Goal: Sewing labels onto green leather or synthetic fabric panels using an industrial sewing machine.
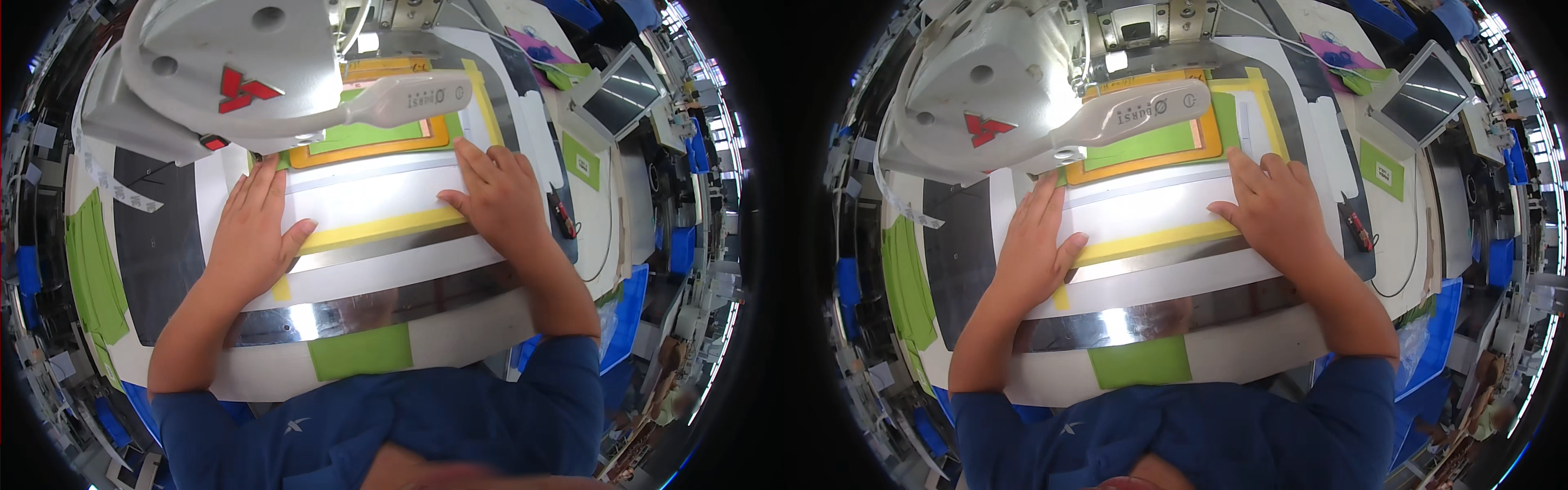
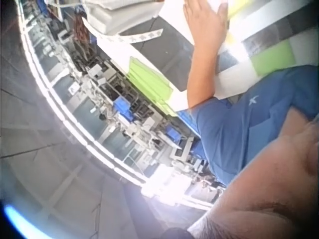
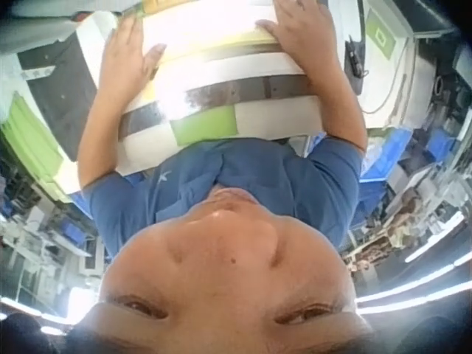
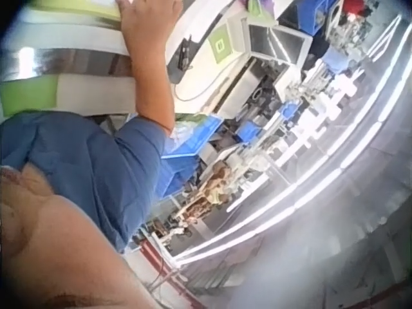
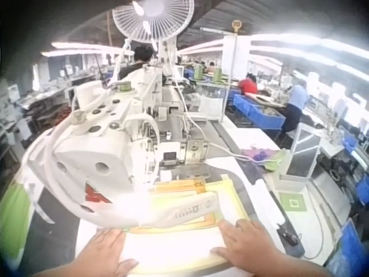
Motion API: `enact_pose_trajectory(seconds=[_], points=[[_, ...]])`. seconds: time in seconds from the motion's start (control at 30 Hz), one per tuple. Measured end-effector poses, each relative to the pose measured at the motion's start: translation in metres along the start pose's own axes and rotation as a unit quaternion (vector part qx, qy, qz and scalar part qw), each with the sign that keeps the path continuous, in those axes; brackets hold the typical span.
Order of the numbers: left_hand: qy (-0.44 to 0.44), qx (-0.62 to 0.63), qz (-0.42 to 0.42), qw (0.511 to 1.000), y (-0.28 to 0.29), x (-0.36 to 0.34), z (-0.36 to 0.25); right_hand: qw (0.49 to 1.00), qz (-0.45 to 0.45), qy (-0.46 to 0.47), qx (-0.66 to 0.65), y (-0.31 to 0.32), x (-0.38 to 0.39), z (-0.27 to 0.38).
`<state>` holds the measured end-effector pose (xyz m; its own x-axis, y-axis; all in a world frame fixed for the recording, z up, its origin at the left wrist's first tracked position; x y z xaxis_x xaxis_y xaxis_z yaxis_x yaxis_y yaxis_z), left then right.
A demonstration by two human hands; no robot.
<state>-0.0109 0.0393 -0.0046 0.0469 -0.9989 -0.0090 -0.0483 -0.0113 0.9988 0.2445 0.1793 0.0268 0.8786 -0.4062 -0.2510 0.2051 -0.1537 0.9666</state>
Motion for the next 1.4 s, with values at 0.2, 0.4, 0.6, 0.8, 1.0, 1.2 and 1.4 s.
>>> enact_pose_trajectory(seconds=[0.2, 0.4, 0.6, 0.8, 1.0, 1.2, 1.4], points=[[-0.067, -0.019, -0.001, 0.998, 0.004, 0.012, -0.006, 0.998, 0.027, -0.04, -0.05, -0.006, 0.002, -0.009], [-0.083, 0.011, 0.028, 0.996, 0.007, 0.014, -0.013, 0.997, 0.032, -0.041, -0.063, -0.007, 0.003, -0.01], [-0.07, 0.002, 0.028, 0.997, 0.006, 0.021, -0.01, 0.998, -0.011, -0.034, -0.055, 0.0, -0.002, -0.007], [-0.086, -0.006, 0.033, 0.996, 0.009, 0.023, -0.02, 0.985, 0.0, -0.015, -0.169, -0.001, -0.002, 0.001], [-0.093, -0.003, 0.057, 0.994, 0.005, 0.019, -0.023, 0.979, 0.06, -0.033, -0.192, -0.012, 0.003, 0.002], [-0.106, -0.008, 0.054, 0.993, 0.006, 0.018, -0.024, 0.979, 0.074, -0.031, -0.186, -0.01, 0.004, 0.001], [-0.094, -0.03, 0.052, 0.994, 0.016, 0.022, -0.023, 0.968, 0.055, -0.05, -0.24, -0.006, -0.002, -0.004]])
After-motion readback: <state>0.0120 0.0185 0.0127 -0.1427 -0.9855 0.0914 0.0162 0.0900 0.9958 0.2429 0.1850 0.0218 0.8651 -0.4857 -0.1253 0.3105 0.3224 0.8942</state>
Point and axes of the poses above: each hand's wrist, its own x-axis away from the middle knuckle, its own y-axis out of the back of the hand, z = x × y, the point moved 7 cm from there along -x, towards the middle knuckle, and after that the axes turned 10 degrees about -x, right-handed, at the moved point
